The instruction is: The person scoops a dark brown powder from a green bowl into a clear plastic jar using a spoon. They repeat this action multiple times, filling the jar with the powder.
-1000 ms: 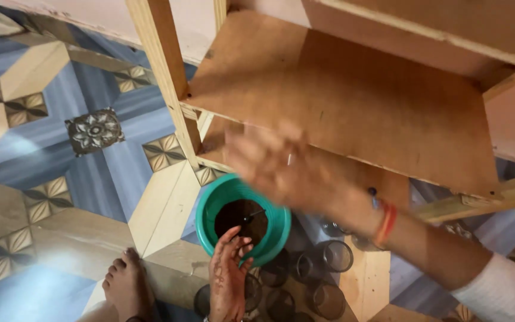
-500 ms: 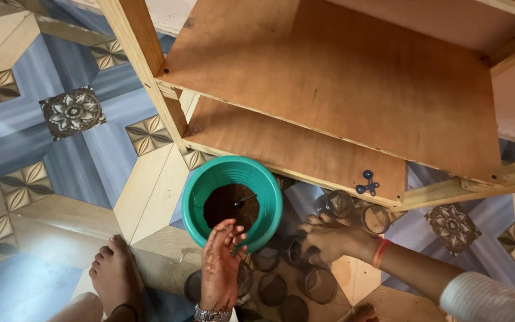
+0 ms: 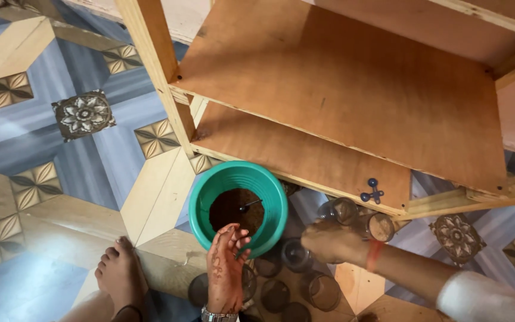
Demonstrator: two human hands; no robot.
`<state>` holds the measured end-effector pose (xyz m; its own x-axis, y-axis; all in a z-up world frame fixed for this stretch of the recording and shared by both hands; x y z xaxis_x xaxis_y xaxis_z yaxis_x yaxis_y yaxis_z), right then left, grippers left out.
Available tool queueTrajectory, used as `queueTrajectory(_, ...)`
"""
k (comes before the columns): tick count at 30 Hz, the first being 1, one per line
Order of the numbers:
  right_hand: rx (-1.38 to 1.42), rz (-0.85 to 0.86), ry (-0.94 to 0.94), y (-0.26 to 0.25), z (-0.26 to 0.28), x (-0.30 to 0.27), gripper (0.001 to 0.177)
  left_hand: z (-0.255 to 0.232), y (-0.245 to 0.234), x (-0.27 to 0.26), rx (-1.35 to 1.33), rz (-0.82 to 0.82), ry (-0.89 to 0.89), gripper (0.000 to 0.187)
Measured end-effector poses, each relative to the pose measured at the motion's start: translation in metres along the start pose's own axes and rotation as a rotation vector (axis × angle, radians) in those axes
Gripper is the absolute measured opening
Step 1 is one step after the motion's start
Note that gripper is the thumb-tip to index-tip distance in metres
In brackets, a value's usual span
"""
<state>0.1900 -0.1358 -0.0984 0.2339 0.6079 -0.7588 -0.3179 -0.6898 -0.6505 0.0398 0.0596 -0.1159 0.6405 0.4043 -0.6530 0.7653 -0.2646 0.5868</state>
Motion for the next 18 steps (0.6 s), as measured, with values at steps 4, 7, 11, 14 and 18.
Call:
queueTrajectory(4,0.179,-0.006,0.028,-0.075,-0.012,-0.041,0.024,-0.003,-0.005,0.001,-0.026,0.042,0.042,0.037)
queueTrajectory(7,0.294,-0.02,0.018,-0.135,-0.015,-0.076,0.029,-0.011,-0.002,-0.005,-0.008,0.091,0.068,0.044)
queueTrajectory(11,0.634,-0.31,-0.24,-0.176,0.011,-0.081,0.025,-0.018,0.014,-0.021,-0.177,0.203,-0.088,0.063)
queueTrajectory(14,0.361,-0.596,-0.213,-0.172,0.026,-0.058,0.019,-0.026,0.025,-0.028,-0.358,0.362,-0.28,0.074)
queueTrajectory(18,0.352,-0.81,-0.149,-0.139,0.029,-0.017,0.014,-0.037,0.027,-0.024,-0.464,0.467,-0.231,0.072)
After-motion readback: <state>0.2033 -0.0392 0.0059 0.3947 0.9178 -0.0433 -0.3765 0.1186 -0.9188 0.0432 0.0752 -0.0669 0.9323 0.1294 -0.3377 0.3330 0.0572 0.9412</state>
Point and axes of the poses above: each hand's wrist, its own x-axis towards the middle knuckle, its own y-axis out of the palm, z = x × y, the point moved 2 cm from there along x, towards the middle knuckle, and after that the axes turned 13 degrees about -x, right-handed, at the moved point
